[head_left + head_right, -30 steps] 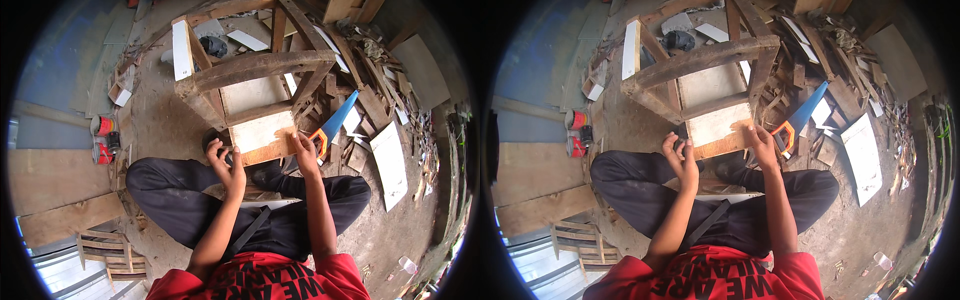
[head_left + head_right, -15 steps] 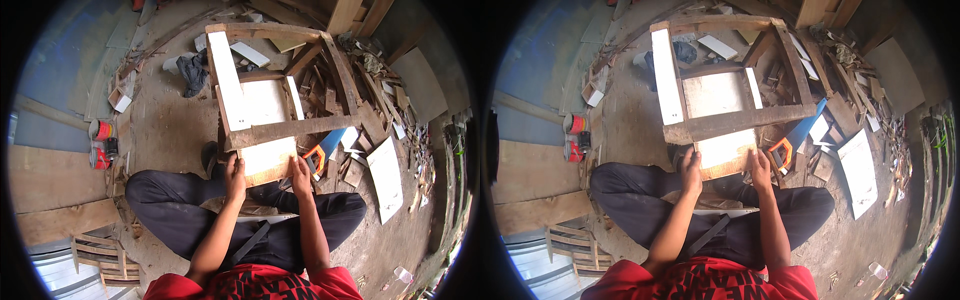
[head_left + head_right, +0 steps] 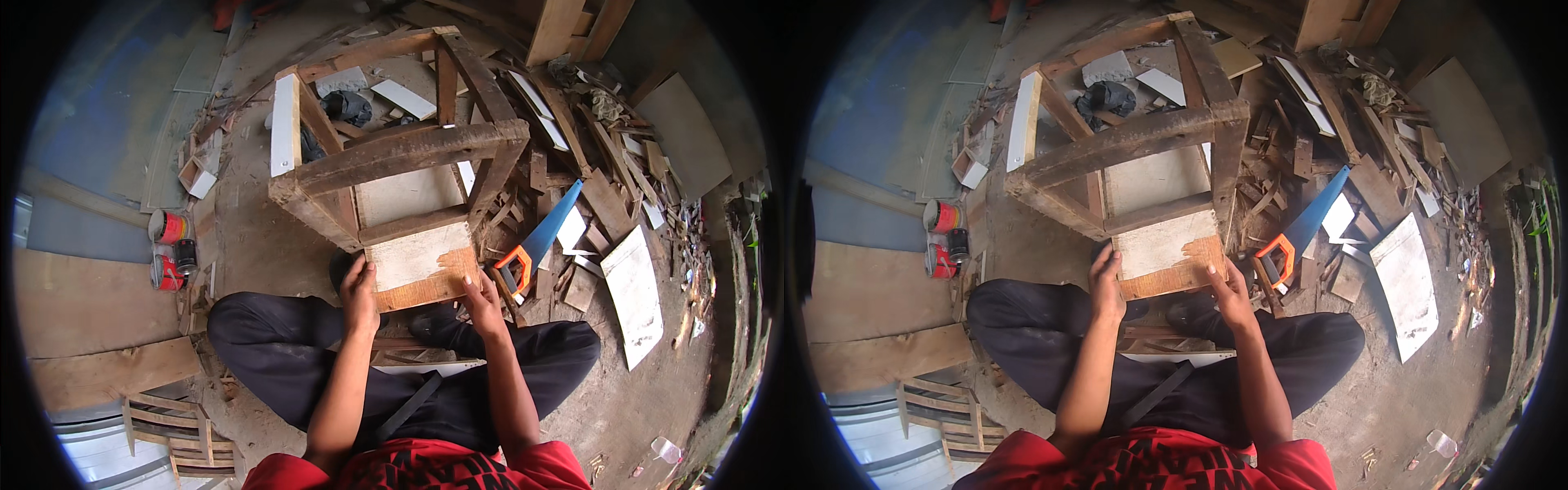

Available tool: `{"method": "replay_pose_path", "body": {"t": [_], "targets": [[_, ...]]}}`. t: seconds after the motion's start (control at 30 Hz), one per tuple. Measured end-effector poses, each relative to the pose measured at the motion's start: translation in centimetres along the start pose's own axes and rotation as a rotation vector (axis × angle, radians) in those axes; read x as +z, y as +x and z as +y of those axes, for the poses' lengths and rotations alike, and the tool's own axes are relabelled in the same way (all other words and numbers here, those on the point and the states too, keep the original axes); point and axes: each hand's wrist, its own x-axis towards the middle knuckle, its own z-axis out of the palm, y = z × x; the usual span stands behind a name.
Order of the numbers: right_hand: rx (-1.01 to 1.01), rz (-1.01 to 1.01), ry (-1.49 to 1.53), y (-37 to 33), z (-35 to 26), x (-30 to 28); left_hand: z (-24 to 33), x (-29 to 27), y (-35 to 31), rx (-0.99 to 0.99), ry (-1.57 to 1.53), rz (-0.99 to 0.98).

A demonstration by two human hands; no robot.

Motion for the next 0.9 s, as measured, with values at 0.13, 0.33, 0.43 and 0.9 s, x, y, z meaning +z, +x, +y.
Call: {"method": "replay_pose_path", "body": {"t": [0.13, 0.33, 0.43, 0.9], "targets": [[0.013, 0.035, -0.051, -0.1, 0.4, 0.0, -0.1, 0.1, -0.3, 0.021, 0.075, 0.027], [0.001, -0.042, 0.022, -0.5, -0.8, 1.4, -0.2, -0.4, 0.0, -0.056, -0.064, 0.007], [0.008, -0.099, 0.043, -0.5, -0.6, 1.1, -0.9, -1.0, 0.1, -0.104, -0.111, 0.014], [0.041, -0.084, 0.060, -1.1, 0.4, 1.3, -1.5, -1.5, 0.0, -0.116, -0.088, -0.069]]}}
